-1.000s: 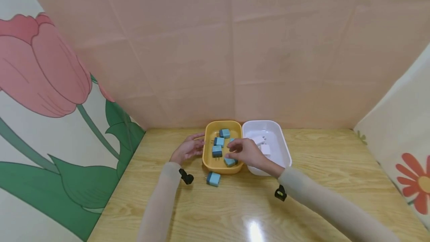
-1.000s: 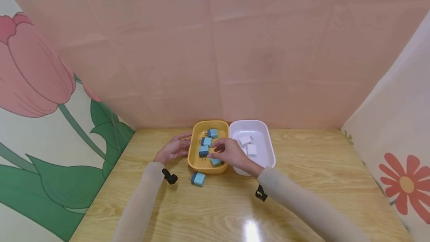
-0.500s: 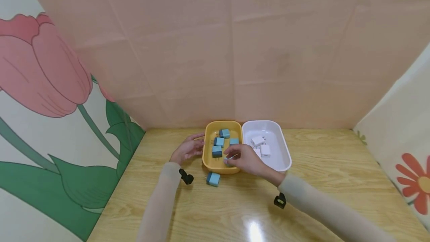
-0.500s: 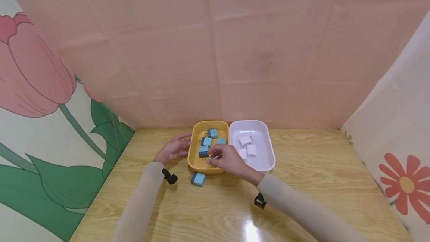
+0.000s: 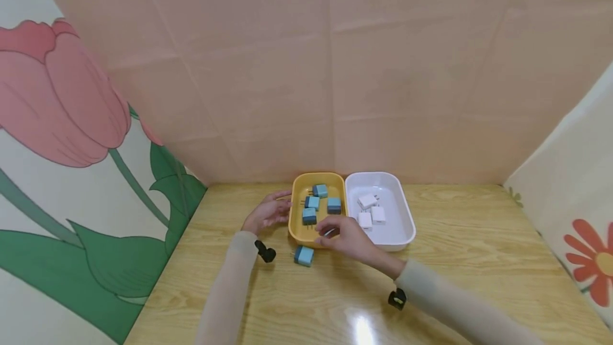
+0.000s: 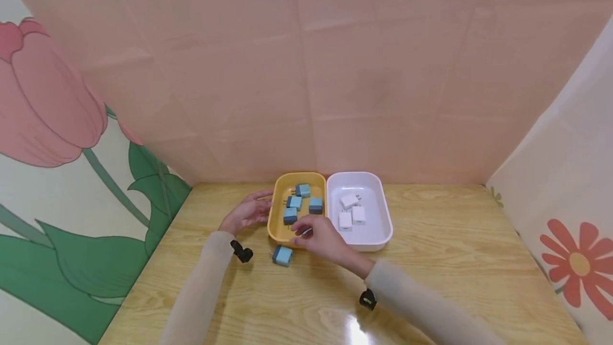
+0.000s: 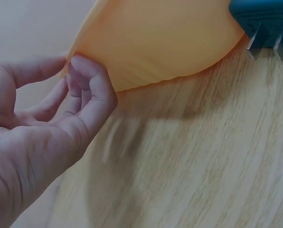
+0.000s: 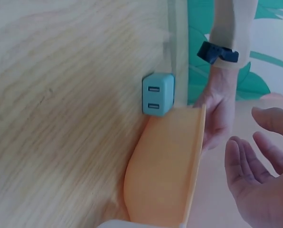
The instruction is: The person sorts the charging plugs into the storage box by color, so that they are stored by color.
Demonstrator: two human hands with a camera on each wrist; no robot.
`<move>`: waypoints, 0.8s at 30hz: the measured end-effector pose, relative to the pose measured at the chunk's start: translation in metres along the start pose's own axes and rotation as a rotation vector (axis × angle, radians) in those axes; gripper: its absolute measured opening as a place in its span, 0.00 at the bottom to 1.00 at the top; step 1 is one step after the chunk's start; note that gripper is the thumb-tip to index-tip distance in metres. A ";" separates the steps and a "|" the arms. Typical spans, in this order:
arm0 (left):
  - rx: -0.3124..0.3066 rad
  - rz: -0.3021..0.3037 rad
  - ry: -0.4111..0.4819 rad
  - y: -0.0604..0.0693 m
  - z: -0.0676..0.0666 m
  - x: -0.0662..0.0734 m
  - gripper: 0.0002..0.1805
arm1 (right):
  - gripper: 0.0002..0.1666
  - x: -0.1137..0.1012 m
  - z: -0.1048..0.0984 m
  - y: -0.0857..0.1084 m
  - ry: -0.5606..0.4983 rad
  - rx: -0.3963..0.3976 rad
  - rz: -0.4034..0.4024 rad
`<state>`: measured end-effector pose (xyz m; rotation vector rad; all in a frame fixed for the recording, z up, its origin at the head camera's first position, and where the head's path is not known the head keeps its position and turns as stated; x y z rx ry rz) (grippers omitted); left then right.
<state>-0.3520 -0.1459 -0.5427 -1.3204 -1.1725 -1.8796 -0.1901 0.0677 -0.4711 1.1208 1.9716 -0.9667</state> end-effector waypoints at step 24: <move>0.000 -0.038 -0.017 0.002 -0.001 0.000 0.29 | 0.14 0.003 0.042 0.019 0.058 -0.083 -0.021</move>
Point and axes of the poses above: each hand's wrist, its own y-axis away from the middle knuckle, its own z-axis out of the palm, x = y × z, the point moved 5 cm from there along -y, towards the middle knuckle, and after that the axes turned 3 degrees about -z, right-handed, at the moved point
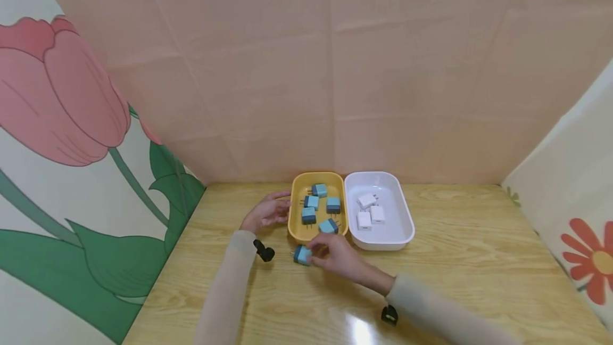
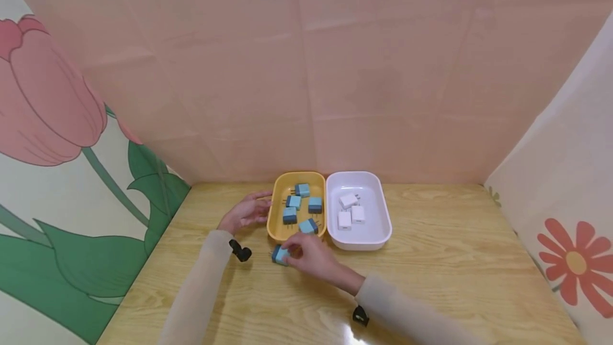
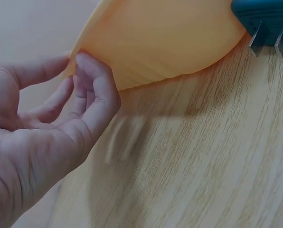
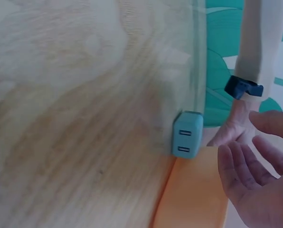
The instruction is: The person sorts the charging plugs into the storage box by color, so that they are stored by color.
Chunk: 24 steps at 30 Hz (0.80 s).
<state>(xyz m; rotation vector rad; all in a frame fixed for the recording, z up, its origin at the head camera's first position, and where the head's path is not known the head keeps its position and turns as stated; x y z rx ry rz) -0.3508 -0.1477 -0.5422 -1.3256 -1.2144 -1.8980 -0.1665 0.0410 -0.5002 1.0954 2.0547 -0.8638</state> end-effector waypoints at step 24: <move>0.013 0.017 0.022 0.000 0.001 -0.002 0.28 | 0.29 0.014 0.024 0.010 0.315 -0.179 -0.078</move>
Point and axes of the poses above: each hand's wrist, its own y-axis away from the middle knuckle, its own z-axis out of the palm, x = y × z, the point moved 5 cm from there along -y, towards the middle knuckle, and after that the axes turned 3 degrees about -z, right-handed, at the moved point
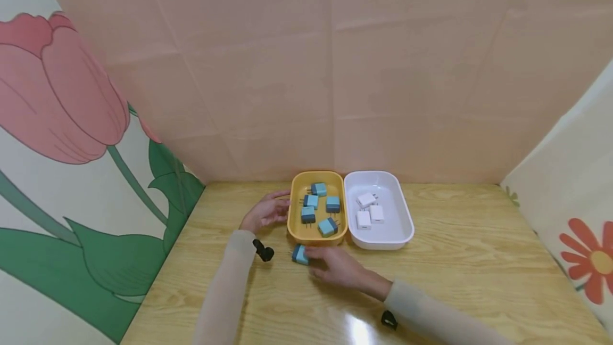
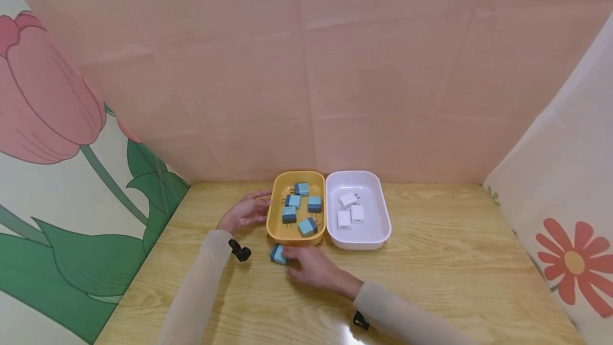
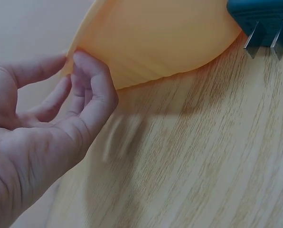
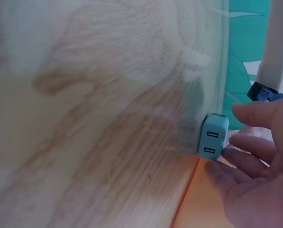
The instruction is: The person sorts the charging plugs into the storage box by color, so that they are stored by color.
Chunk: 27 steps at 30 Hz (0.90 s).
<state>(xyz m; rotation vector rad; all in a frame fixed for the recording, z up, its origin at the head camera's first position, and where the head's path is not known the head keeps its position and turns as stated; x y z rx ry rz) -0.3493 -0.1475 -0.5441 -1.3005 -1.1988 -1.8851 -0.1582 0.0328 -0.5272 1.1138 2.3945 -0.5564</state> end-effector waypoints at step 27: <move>-0.003 -0.007 0.000 -0.001 0.000 -0.001 0.28 | 0.24 0.003 0.011 -0.013 -0.081 0.110 0.132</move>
Point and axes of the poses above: each hand's wrist, its own y-axis away from the middle knuckle, its own z-axis out of the palm, x = y × z, the point moved 5 cm from there along -y, towards the middle knuckle, and after that the axes turned 3 degrees about -z, right-handed, at the moved point
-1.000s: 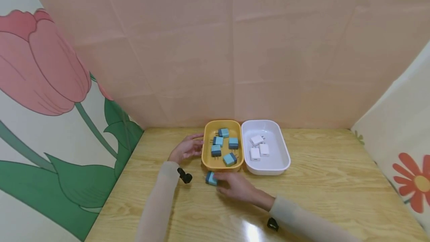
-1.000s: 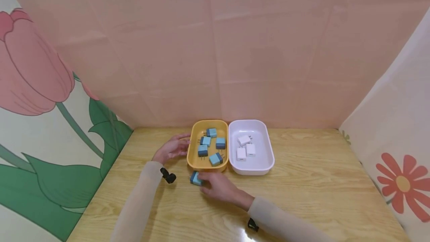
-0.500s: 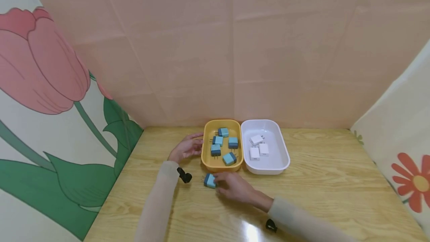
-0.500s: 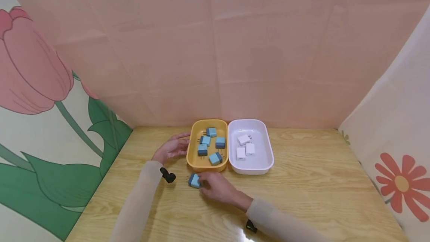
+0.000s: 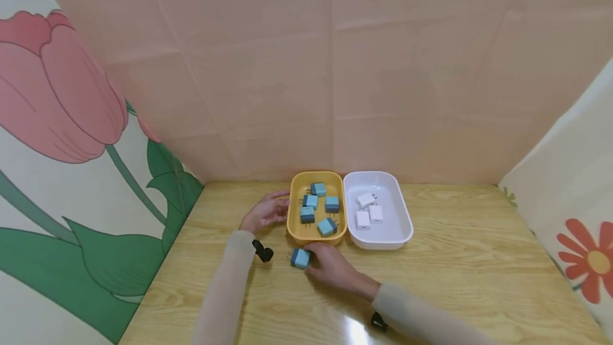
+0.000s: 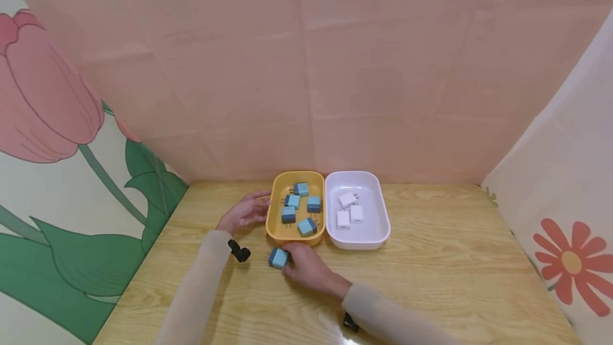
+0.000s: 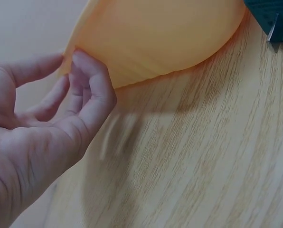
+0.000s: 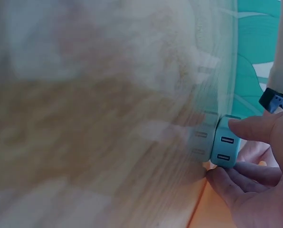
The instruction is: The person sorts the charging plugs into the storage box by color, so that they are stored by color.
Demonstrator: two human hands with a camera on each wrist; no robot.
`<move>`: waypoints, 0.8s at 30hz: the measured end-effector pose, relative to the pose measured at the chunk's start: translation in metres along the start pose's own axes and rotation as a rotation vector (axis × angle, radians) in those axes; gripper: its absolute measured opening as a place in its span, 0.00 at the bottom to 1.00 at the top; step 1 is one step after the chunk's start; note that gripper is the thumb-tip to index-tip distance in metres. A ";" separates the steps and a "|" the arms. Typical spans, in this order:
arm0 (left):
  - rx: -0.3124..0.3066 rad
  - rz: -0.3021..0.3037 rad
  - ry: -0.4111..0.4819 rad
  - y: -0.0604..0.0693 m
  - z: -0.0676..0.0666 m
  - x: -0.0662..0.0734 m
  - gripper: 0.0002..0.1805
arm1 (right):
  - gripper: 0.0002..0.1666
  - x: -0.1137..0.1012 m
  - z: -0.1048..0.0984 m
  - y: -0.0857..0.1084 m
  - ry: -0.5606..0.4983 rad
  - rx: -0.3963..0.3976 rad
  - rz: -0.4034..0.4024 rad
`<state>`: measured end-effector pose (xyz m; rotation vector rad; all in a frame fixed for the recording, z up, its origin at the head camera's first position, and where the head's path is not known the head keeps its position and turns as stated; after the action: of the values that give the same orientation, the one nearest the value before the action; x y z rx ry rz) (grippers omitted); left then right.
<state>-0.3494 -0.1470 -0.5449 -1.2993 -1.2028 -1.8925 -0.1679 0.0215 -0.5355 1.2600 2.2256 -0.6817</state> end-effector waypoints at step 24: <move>0.006 -0.015 0.032 0.002 0.002 0.003 0.30 | 0.24 -0.005 0.005 -0.005 0.189 -0.054 -0.019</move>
<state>-0.3483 -0.1465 -0.5408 -1.2554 -1.2045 -1.9121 -0.1688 0.0128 -0.5356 1.3263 2.3930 -0.5252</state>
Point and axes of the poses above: each hand's wrist, its own y-axis away from the middle knuckle, its own z-axis out of the palm, x = y × z, the point moved 5 cm from there along -y, towards the middle knuckle, and after that the axes turned 3 degrees about -z, right-handed, at the moved point
